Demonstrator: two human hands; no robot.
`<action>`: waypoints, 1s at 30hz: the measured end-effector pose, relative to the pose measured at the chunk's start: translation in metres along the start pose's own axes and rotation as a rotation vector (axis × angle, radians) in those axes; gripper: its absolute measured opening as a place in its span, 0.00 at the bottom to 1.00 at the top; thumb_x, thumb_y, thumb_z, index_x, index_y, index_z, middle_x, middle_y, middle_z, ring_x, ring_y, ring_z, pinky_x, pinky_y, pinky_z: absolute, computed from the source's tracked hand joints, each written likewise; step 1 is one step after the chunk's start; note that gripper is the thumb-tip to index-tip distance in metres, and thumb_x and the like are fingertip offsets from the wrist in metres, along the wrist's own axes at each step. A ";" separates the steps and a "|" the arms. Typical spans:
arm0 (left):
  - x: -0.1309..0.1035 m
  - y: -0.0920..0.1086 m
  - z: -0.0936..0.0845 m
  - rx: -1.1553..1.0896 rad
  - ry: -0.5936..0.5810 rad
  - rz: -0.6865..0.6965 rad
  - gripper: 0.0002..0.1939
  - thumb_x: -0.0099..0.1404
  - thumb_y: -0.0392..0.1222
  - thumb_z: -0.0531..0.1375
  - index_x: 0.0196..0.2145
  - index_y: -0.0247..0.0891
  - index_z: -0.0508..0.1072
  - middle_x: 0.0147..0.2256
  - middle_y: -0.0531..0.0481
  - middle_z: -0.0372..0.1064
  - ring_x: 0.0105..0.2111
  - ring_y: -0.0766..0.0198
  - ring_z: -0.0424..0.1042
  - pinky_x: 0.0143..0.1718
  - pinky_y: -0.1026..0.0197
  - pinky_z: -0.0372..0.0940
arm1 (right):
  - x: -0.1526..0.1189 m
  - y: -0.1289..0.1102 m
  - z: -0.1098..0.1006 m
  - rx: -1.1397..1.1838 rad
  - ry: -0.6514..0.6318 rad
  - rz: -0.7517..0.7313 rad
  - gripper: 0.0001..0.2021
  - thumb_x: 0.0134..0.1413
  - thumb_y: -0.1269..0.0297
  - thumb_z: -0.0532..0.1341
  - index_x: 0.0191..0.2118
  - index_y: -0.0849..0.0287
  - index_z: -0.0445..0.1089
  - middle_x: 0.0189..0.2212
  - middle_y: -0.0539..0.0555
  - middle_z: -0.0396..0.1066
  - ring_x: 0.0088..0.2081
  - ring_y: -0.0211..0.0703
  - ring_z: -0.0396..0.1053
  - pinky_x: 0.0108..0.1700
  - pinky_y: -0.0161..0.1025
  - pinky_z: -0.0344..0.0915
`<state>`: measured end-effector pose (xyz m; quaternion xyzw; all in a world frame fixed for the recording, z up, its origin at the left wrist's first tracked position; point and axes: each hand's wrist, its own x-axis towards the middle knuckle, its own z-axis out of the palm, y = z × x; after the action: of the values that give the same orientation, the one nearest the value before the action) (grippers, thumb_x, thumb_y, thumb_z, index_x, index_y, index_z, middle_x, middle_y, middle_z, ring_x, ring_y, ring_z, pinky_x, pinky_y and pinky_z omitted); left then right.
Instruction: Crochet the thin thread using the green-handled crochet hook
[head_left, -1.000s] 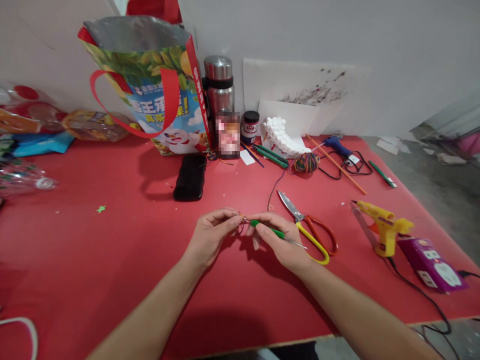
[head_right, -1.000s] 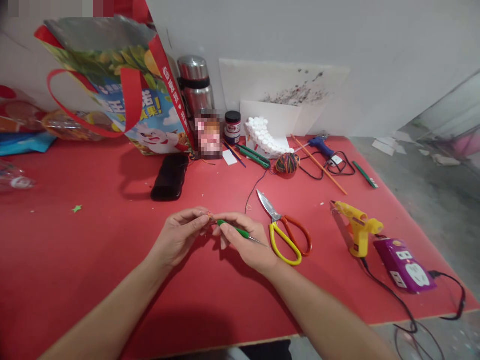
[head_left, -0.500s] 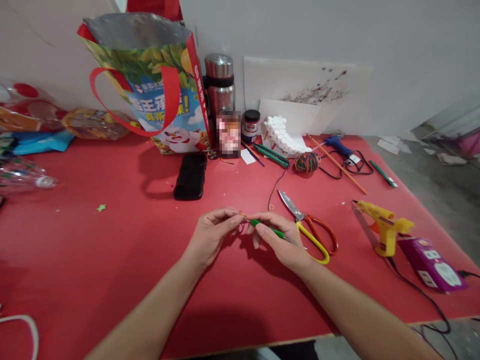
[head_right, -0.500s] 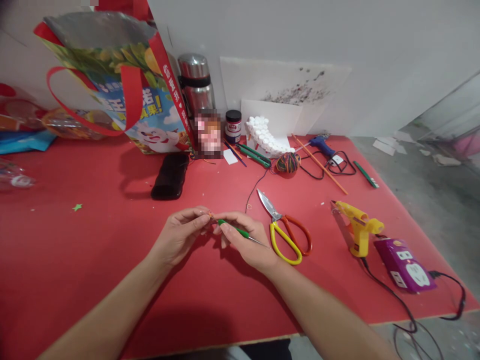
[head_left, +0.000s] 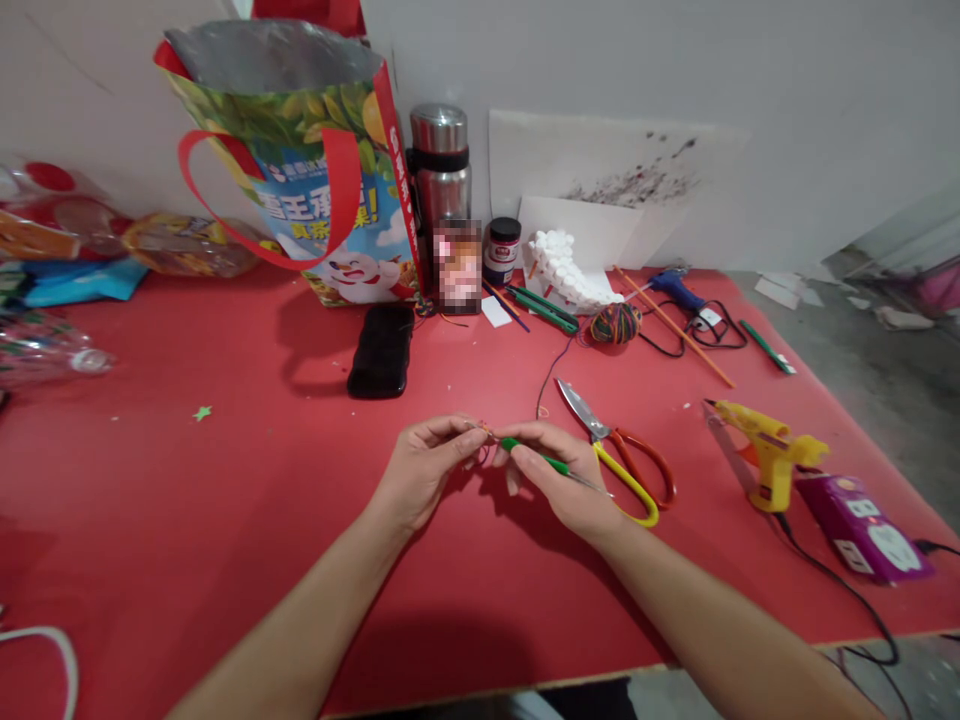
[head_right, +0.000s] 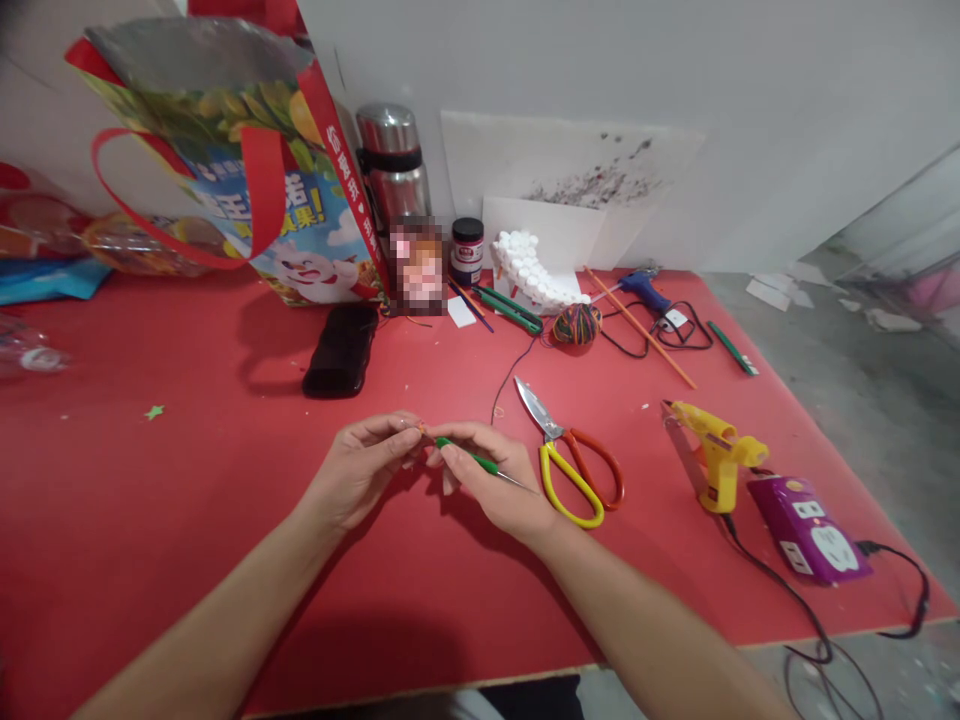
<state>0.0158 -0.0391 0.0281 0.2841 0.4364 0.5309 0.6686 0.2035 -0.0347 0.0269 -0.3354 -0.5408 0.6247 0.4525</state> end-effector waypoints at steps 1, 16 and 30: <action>0.000 0.000 0.000 0.001 0.003 0.000 0.11 0.52 0.42 0.77 0.29 0.36 0.83 0.27 0.50 0.75 0.26 0.69 0.69 0.31 0.65 0.64 | 0.000 0.000 0.000 0.001 0.000 0.001 0.11 0.66 0.59 0.66 0.49 0.55 0.79 0.33 0.52 0.79 0.26 0.35 0.73 0.32 0.36 0.75; 0.000 -0.001 -0.001 0.016 -0.031 0.002 0.09 0.56 0.43 0.76 0.31 0.37 0.84 0.26 0.51 0.74 0.27 0.70 0.69 0.33 0.66 0.63 | -0.001 0.001 0.000 0.010 -0.001 0.000 0.10 0.66 0.61 0.65 0.50 0.54 0.79 0.33 0.52 0.79 0.26 0.34 0.73 0.33 0.35 0.74; 0.001 -0.003 -0.003 0.011 -0.040 0.019 0.09 0.55 0.42 0.76 0.30 0.37 0.83 0.26 0.51 0.74 0.26 0.71 0.68 0.32 0.67 0.63 | 0.000 0.002 0.001 0.025 -0.011 0.004 0.09 0.66 0.62 0.65 0.50 0.53 0.79 0.34 0.51 0.79 0.26 0.32 0.73 0.33 0.32 0.73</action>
<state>0.0146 -0.0390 0.0244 0.3026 0.4232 0.5289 0.6705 0.2026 -0.0352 0.0254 -0.3274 -0.5346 0.6341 0.4527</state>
